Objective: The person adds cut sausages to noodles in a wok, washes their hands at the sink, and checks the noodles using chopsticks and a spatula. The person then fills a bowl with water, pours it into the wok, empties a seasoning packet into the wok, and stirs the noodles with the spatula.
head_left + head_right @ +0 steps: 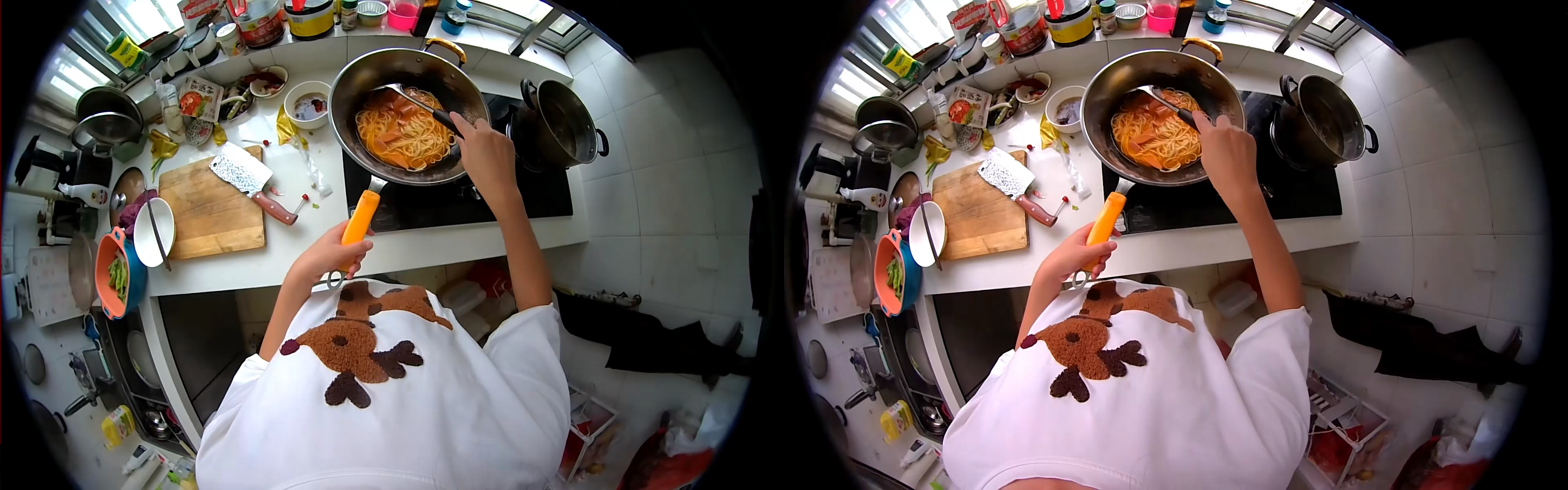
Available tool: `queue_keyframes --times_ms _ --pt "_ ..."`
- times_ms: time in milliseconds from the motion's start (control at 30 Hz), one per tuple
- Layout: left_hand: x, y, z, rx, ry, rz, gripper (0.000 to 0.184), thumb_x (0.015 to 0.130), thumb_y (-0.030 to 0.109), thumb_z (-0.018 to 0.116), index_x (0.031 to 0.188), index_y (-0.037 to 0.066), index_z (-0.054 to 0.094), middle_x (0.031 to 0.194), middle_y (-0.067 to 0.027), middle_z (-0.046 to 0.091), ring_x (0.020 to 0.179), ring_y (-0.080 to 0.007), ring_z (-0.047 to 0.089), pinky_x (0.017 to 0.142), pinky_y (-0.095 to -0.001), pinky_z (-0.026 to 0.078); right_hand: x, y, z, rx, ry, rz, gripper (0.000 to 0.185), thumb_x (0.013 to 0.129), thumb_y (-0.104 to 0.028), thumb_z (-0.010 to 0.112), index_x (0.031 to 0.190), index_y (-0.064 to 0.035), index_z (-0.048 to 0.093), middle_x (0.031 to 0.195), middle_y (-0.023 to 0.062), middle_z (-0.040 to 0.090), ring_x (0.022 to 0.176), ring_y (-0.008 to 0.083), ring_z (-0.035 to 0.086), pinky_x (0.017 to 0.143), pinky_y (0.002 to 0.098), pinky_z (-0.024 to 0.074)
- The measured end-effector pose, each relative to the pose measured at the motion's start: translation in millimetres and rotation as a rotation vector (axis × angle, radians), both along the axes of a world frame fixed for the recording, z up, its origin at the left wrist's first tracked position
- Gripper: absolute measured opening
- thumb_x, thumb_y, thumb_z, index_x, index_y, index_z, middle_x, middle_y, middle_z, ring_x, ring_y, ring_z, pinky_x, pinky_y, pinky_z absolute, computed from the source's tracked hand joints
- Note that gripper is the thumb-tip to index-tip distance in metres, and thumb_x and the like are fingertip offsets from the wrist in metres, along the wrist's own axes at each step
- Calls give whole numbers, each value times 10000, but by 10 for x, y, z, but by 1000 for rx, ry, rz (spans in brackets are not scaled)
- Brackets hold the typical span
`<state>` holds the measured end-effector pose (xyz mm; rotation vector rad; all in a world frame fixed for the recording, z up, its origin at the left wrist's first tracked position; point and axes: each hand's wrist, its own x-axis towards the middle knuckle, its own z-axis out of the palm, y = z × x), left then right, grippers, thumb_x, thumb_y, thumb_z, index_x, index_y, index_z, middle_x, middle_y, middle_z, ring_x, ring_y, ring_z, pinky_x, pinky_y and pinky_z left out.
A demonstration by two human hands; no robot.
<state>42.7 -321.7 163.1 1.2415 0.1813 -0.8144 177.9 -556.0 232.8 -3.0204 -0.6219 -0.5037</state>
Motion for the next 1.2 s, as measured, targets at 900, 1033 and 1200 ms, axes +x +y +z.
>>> queue_keyframes --times_ms 900,1033,1200 --pt "7 3 -20 6 15 -13 318 812 144 580 1061 37 415 625 -15 441 417 -88 453 391 -199 386 -665 -341 480 -17 214 -159 320 777 -145 582 1095 -114 558 729 116 552 637 271 582 568 347 468" --pt "7 -3 13 10 32 -8 320 811 142 579 1063 35 415 628 -16 445 422 -88 457 396 -201 389 -937 -392 748 -55 234 -203 325 775 -140 582 1098 -124 557 732 109 542 625 268 576 564 347 462" --pt "6 1 -6 1 22 -13 320 811 140 578 1066 36 415 626 -13 446 426 -87 457 401 -202 391 -1017 -331 712 -45 304 -174 317 780 -121 569 1097 -134 558 731 102 529 633 259 573 560 348 456"
